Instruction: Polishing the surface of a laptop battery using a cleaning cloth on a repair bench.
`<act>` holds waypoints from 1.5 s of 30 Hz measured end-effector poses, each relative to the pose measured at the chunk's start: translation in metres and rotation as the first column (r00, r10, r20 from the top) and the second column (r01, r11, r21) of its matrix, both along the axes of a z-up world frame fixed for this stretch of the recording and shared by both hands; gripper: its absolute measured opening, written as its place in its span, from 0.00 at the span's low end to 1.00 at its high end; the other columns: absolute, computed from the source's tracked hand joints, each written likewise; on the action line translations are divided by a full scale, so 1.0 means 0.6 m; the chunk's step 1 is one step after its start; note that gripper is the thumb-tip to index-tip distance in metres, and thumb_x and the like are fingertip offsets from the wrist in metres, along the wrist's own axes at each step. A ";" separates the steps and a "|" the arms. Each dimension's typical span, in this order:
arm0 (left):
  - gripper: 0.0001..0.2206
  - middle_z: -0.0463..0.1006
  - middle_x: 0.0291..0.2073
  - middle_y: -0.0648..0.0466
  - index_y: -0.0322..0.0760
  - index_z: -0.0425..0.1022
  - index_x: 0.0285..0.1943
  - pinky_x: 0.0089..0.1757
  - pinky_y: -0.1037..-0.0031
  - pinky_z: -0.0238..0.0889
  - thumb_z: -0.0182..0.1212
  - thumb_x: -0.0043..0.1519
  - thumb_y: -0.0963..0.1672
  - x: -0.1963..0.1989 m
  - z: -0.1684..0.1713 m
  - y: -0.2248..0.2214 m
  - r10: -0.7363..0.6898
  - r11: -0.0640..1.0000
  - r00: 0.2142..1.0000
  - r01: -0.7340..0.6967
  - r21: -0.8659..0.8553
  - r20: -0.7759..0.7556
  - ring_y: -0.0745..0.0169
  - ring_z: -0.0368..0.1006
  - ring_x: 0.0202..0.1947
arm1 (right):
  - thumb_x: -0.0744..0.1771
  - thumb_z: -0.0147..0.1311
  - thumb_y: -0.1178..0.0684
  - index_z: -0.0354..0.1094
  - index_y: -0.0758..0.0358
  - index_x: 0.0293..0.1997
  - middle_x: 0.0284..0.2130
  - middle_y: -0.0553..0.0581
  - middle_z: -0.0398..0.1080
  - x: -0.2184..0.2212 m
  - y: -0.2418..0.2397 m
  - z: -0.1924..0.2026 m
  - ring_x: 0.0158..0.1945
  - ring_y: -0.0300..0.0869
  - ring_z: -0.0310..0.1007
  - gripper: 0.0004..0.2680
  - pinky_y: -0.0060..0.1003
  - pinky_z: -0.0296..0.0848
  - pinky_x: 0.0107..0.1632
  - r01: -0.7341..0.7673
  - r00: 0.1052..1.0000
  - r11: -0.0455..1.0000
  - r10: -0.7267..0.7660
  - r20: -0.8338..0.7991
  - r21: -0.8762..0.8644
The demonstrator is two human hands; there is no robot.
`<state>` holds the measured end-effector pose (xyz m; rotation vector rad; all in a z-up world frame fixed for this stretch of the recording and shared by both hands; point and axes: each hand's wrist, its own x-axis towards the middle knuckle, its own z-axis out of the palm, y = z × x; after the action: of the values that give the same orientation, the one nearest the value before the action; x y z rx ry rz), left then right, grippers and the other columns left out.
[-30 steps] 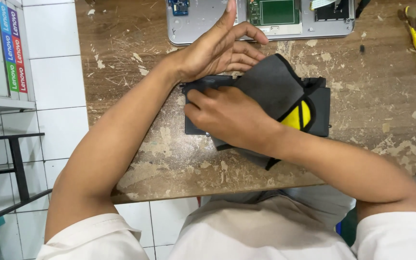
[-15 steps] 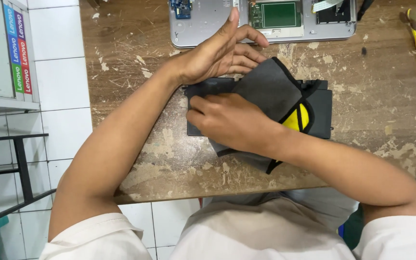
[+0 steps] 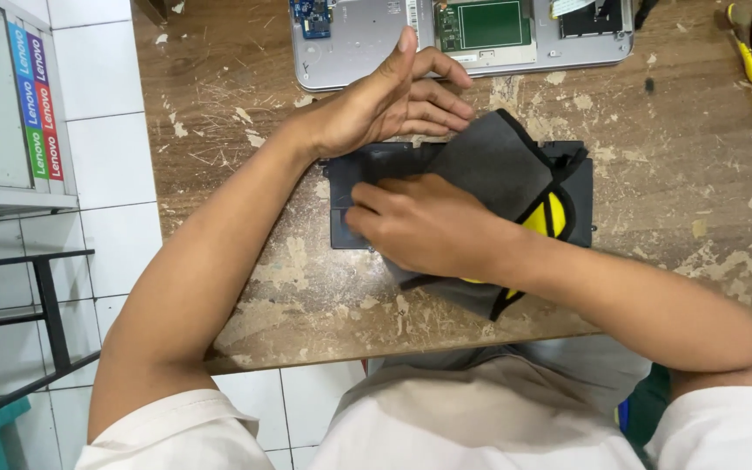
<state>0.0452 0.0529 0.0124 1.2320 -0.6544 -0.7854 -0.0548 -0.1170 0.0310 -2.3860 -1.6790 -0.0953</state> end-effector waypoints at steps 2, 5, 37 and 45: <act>0.41 0.78 0.62 0.35 0.41 0.66 0.65 0.68 0.60 0.72 0.40 0.60 0.71 -0.002 0.006 0.001 0.002 1.000 1.000 -0.002 0.013 -0.007 0.44 0.78 0.67 | 0.68 0.59 0.60 0.73 0.61 0.40 0.36 0.53 0.70 0.021 -0.027 0.001 0.29 0.47 0.74 0.01 0.45 0.72 0.25 -0.031 0.990 0.999 0.032 -0.136 0.013; 0.42 0.77 0.62 0.35 0.42 0.66 0.65 0.68 0.60 0.72 0.39 0.60 0.71 -0.001 0.005 0.001 -0.001 1.000 1.000 0.001 0.023 -0.001 0.44 0.78 0.67 | 0.70 0.60 0.56 0.78 0.60 0.46 0.40 0.51 0.75 0.051 -0.074 0.010 0.32 0.46 0.78 0.04 0.43 0.76 0.28 -0.045 0.943 0.998 0.026 -0.331 -0.050; 0.34 0.78 0.59 0.35 0.38 0.66 0.62 0.58 0.63 0.81 0.41 0.69 0.66 -0.015 -0.001 -0.010 0.071 0.983 0.953 -0.117 0.140 0.295 0.44 0.82 0.60 | 0.71 0.62 0.52 0.80 0.54 0.48 0.42 0.49 0.74 0.028 -0.175 -0.035 0.37 0.48 0.81 0.04 0.41 0.74 0.31 -0.026 1.000 0.999 0.026 -0.011 0.027; 0.36 0.79 0.54 0.37 0.36 0.68 0.61 0.56 0.67 0.82 0.40 0.68 0.66 -0.022 0.003 -0.017 0.132 0.974 0.946 -0.179 0.137 0.297 0.47 0.83 0.56 | 0.72 0.64 0.55 0.79 0.61 0.48 0.43 0.53 0.75 0.043 -0.174 -0.013 0.35 0.49 0.80 0.03 0.45 0.69 0.25 0.217 0.976 0.973 -0.216 -0.018 0.083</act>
<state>0.0321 0.0428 0.0139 1.5463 -0.7264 -0.5390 -0.0287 -0.2212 0.0229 -2.4925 -1.3764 -0.1872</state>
